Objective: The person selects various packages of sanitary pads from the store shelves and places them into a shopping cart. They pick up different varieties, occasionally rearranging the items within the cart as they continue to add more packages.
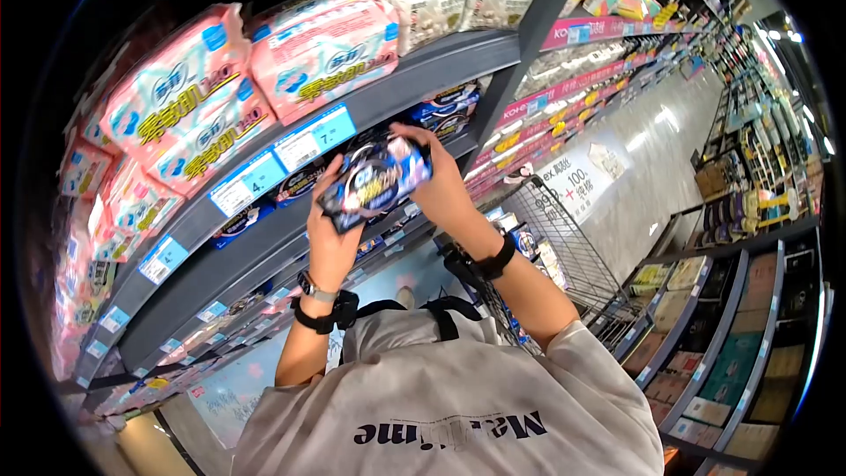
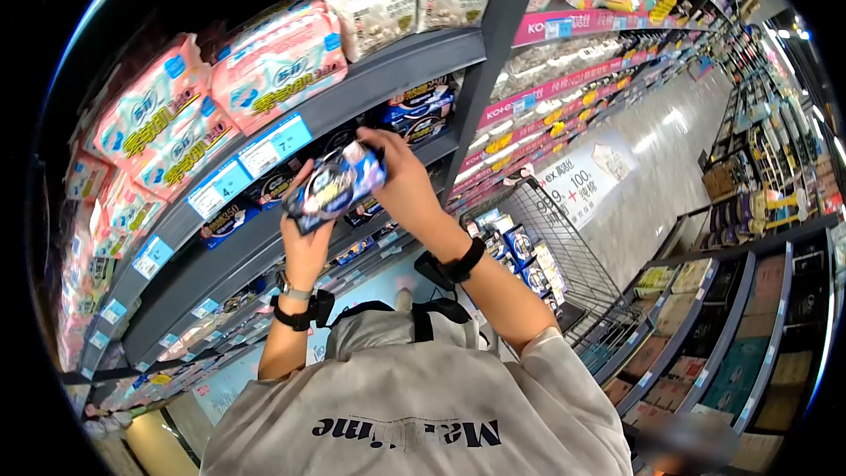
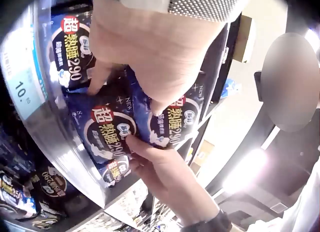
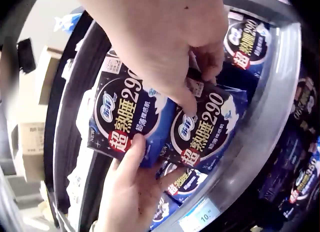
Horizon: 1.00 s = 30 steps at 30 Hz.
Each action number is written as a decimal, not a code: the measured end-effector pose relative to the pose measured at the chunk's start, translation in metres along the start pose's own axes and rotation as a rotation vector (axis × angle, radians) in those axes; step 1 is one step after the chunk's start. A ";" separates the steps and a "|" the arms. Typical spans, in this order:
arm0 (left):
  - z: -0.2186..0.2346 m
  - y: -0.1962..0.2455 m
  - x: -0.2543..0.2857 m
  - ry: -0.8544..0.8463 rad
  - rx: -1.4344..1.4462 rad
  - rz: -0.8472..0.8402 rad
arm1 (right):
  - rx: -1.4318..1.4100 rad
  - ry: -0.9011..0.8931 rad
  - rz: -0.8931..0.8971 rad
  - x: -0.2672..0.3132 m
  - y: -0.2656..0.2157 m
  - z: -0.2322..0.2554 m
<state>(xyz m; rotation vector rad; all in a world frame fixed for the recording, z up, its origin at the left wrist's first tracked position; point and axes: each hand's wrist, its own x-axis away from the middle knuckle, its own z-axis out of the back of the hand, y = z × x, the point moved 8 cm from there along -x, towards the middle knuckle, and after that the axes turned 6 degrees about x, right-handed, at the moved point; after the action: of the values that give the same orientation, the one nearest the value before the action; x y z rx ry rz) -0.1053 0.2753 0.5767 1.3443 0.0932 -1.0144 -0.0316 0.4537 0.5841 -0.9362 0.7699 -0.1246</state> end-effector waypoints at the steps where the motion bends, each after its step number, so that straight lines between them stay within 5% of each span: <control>1: 0.004 0.001 0.003 0.012 0.076 0.029 | 0.010 -0.019 -0.033 0.002 -0.021 0.003; 6: 0.025 0.004 0.024 0.029 0.094 -0.024 | 0.076 -0.139 0.099 0.009 -0.045 0.005; 18: 0.007 -0.030 0.046 -0.197 -0.013 0.242 | 0.069 -0.241 -0.131 0.039 0.004 0.018; 22: -0.042 -0.038 0.040 -0.379 0.099 0.350 | 0.261 -0.303 -0.236 0.082 0.033 0.048; 26: -0.096 -0.094 0.079 -0.535 0.303 0.439 | 0.272 -0.332 -0.405 0.148 0.064 0.087; 27: -0.111 -0.103 0.087 -0.631 0.335 0.568 | 0.312 -0.327 -0.465 0.165 0.068 0.100; 30: -0.160 -0.094 0.076 -0.783 0.349 0.632 | 0.337 -0.253 -0.644 0.222 0.090 0.147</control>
<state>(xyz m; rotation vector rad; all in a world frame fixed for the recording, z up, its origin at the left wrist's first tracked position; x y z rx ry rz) -0.0443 0.3769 0.4146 1.0749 -1.0707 -0.9543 0.2053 0.5162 0.4470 -0.8268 0.1812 -0.6662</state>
